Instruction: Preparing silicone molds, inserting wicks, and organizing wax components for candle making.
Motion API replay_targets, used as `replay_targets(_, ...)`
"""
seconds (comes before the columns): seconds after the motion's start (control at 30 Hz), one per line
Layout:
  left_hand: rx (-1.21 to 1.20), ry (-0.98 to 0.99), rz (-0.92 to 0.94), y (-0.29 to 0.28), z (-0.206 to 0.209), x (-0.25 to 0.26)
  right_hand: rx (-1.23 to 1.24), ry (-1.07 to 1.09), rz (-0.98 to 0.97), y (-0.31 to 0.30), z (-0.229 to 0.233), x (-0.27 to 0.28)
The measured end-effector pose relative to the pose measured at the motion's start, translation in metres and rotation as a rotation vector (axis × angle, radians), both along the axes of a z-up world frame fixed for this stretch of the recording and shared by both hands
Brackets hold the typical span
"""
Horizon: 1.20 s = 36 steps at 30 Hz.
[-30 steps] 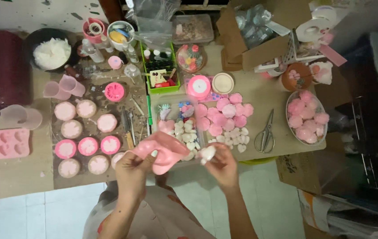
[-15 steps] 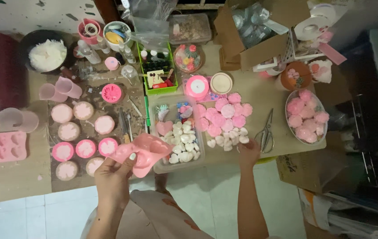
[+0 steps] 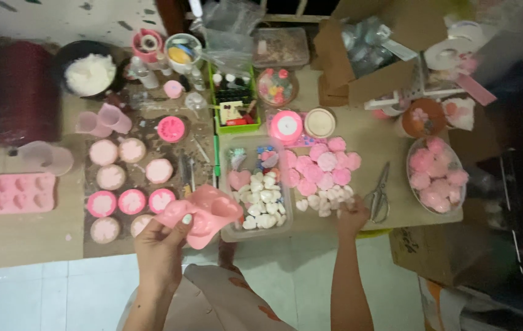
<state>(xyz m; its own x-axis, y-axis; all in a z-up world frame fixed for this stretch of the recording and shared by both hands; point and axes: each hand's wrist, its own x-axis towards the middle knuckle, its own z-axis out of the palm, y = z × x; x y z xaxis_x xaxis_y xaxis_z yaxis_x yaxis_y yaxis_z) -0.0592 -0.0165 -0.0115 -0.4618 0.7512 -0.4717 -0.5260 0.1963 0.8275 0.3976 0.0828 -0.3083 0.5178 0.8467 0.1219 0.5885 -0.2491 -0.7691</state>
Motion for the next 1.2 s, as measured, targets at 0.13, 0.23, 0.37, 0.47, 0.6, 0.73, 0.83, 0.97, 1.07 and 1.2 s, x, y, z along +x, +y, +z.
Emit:
replay_targets(0.13,0.081,0.053,-0.008,0.000,-0.002,0.002,0.024,0.398,-0.067,-0.009,0.119,-0.076)
replay_targets(0.23,0.077,0.103,-0.024,-0.003,-0.006,0.005,-0.064,0.674,0.294,-0.041,0.172,-0.143)
replay_targets(0.37,0.132,0.160,-0.065,-0.008,-0.032,0.007,-0.353,1.392,0.705,-0.059,0.240,-0.242)
replay_targets(0.47,0.144,0.208,-0.245,-0.025,-0.039,0.007,-0.244,1.440,0.471,-0.056,0.261,-0.279)
replay_targets(0.6,0.263,-0.308,-0.171,-0.029,0.012,-0.013,-0.207,1.331,0.572,-0.051,0.287,-0.299)
replay_targets(0.73,0.224,-0.786,-0.080,-0.044,-0.007,-0.052,-0.286,0.910,0.948,-0.047,0.306,-0.331)
replay_targets(0.83,0.310,-0.673,-0.154,-0.063,-0.035,-0.089,-0.414,0.807,1.046,-0.053,0.310,-0.369)
replay_targets(0.97,0.363,-0.872,-0.147,-0.081,-0.041,-0.160,-0.300,0.583,1.251,-0.063,0.296,-0.426)
replay_targets(1.07,0.473,-1.301,-0.069,-0.081,-0.042,-0.234,-0.410,0.736,1.129,-0.061,0.276,-0.475)
replay_targets(1.2,0.383,-1.003,-0.107,-0.071,-0.061,-0.356,-0.449,1.073,1.040,-0.063,0.247,-0.587)
